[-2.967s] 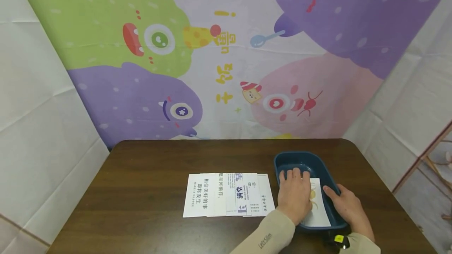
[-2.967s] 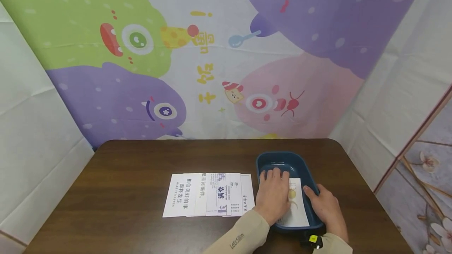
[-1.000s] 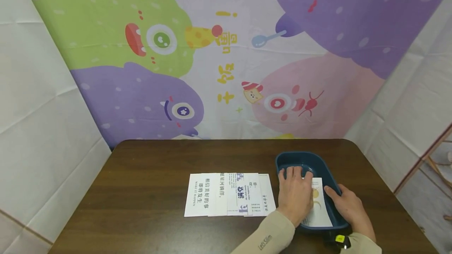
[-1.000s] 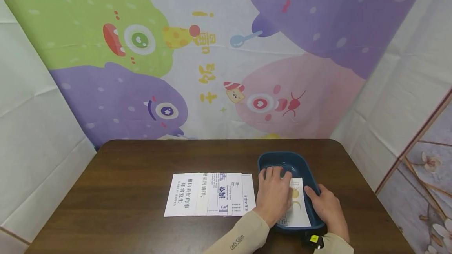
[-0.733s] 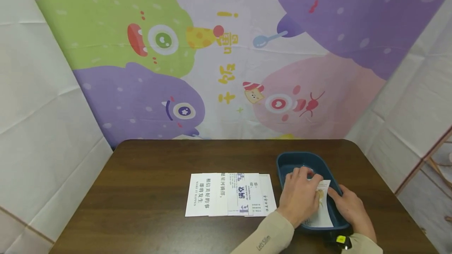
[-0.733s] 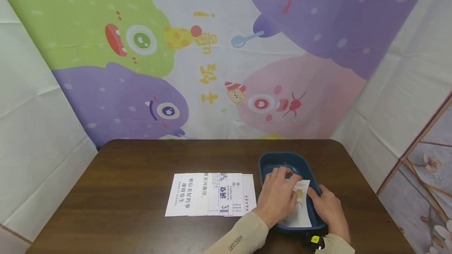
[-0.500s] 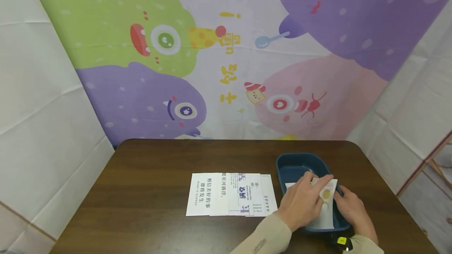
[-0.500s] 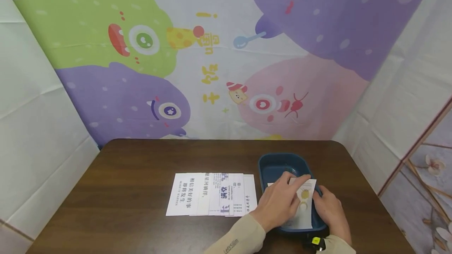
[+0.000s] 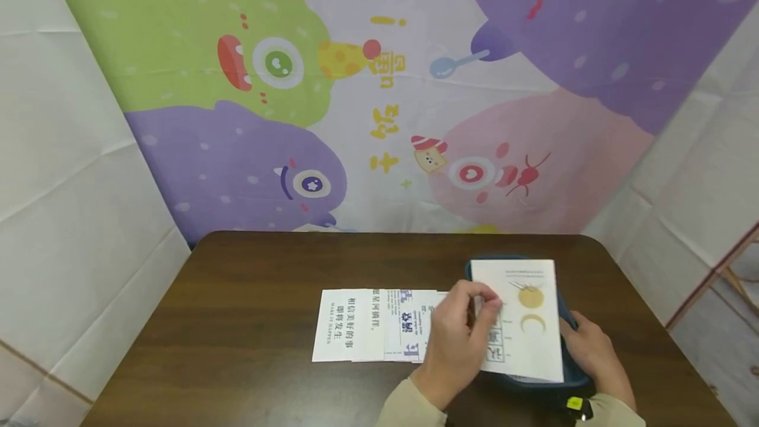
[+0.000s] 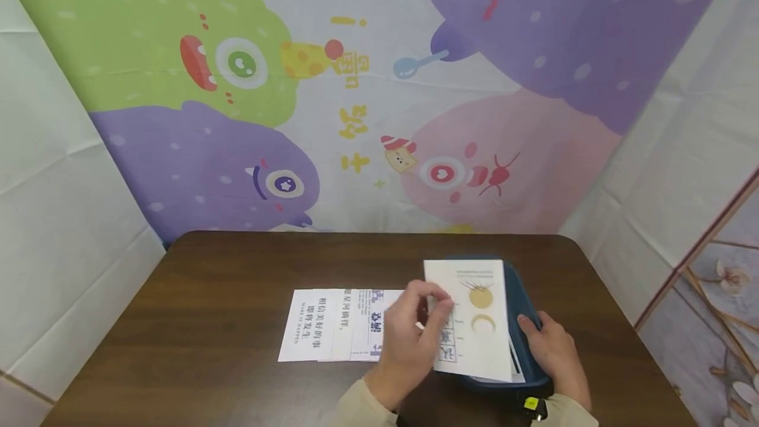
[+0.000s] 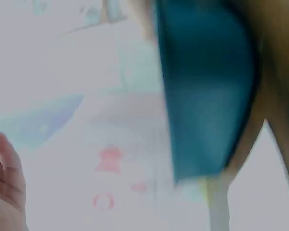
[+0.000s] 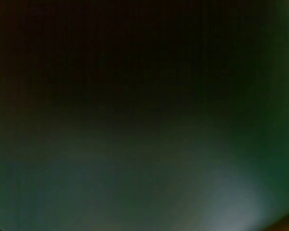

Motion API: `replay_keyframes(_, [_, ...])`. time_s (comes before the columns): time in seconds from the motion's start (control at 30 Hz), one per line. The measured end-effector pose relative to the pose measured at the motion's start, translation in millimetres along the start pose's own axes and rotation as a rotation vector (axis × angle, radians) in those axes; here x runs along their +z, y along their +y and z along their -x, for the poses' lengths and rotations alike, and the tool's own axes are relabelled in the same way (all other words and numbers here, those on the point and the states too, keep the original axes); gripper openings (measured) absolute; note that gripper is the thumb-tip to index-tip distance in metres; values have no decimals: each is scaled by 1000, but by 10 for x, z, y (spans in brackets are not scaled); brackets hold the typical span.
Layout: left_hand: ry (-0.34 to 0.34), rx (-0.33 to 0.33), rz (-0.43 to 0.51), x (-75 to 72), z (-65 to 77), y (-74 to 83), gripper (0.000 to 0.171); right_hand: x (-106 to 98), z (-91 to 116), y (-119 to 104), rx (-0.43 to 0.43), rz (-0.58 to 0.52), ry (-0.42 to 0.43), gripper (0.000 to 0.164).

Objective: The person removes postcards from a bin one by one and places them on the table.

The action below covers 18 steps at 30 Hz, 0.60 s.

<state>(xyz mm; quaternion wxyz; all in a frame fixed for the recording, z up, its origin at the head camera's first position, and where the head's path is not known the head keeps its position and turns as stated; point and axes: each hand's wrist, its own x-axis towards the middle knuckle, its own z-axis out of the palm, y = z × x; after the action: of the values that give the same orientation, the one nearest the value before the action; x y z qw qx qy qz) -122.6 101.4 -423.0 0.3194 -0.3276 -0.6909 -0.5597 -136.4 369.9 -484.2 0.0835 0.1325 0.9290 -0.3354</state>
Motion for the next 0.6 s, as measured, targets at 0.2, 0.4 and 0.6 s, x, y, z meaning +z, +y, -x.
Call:
replay_keyframes(0.2, [-34,-237,-58,-688,-144,-249,27,9,9,-39,44,-5,7,81])
replay_keyframes(0.4, [-254,-594,-181,-1387,-28,-656,45,8,10,-36,50,1,-1,86])
replay_keyframes(0.6, [-279,-760,-270,-2002,97,-1004,50,9,8,-54,64,-9,-8,89])
